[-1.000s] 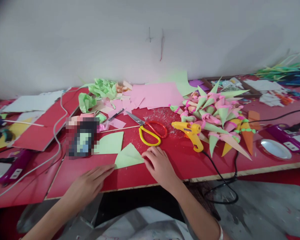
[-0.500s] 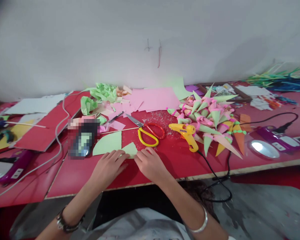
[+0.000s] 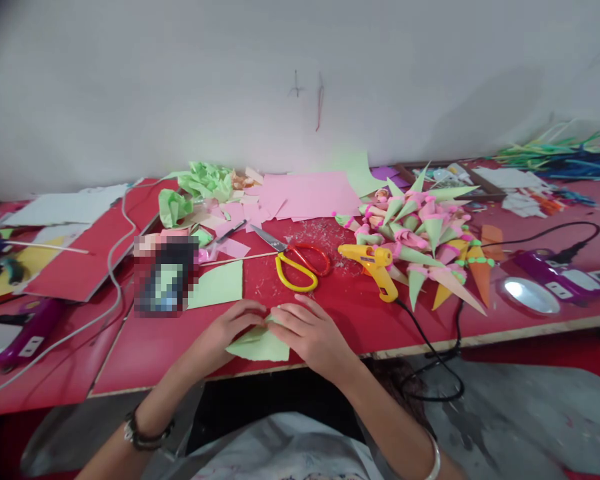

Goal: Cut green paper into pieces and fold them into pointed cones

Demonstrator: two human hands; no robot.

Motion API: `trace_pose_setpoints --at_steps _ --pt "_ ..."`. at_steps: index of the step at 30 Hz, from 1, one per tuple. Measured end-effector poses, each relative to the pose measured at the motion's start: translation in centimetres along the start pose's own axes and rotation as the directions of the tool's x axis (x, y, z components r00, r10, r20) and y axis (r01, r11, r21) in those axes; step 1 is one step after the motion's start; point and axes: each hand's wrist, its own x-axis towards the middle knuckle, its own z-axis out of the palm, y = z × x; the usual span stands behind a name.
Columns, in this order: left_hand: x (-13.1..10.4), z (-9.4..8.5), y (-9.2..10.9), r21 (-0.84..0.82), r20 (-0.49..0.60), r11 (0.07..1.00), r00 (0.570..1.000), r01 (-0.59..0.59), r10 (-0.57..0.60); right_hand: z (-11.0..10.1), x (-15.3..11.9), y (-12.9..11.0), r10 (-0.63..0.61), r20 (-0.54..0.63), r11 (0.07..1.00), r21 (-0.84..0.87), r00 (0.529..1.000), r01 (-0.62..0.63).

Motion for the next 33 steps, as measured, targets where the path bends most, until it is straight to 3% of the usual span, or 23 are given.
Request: trace_pose_setpoints --at_steps 5,9,12,17,23,28,33 --pt "-1.0 -0.3 -0.5 0.274 0.076 0.959 0.996 -0.074 0.055 0.2 -0.7 0.2 0.013 0.122 1.0 -0.026 0.992 -0.01" --pt "-1.6 -0.2 0.5 0.468 0.075 0.879 0.995 -0.094 0.066 0.1 -0.7 0.4 0.101 0.213 0.98 0.148 0.972 -0.135" --pt "-1.9 0.5 1.6 0.546 0.022 0.837 0.999 -0.038 0.031 0.1 -0.4 0.4 0.201 0.228 0.926 0.273 0.953 -0.261" --pt "-2.4 1.9 2.1 0.504 -0.164 0.853 0.985 0.134 -0.058 0.6 0.5 0.2 0.334 0.196 0.857 0.343 0.922 -0.384" --pt "-2.6 2.5 1.8 0.384 -0.285 0.879 0.942 0.282 -0.179 0.9 1.1 0.1 0.411 0.208 0.835 0.305 0.887 -0.458" --pt "-2.4 2.8 2.0 0.404 -0.33 0.841 0.915 0.359 -0.232 1.1 1.2 -0.2 0.431 0.203 0.853 0.228 0.879 -0.47" --pt "-2.3 2.6 2.0 0.432 -0.295 0.816 0.915 0.384 -0.275 1.3 1.2 -0.5 0.43 0.204 0.875 0.146 0.879 -0.462"
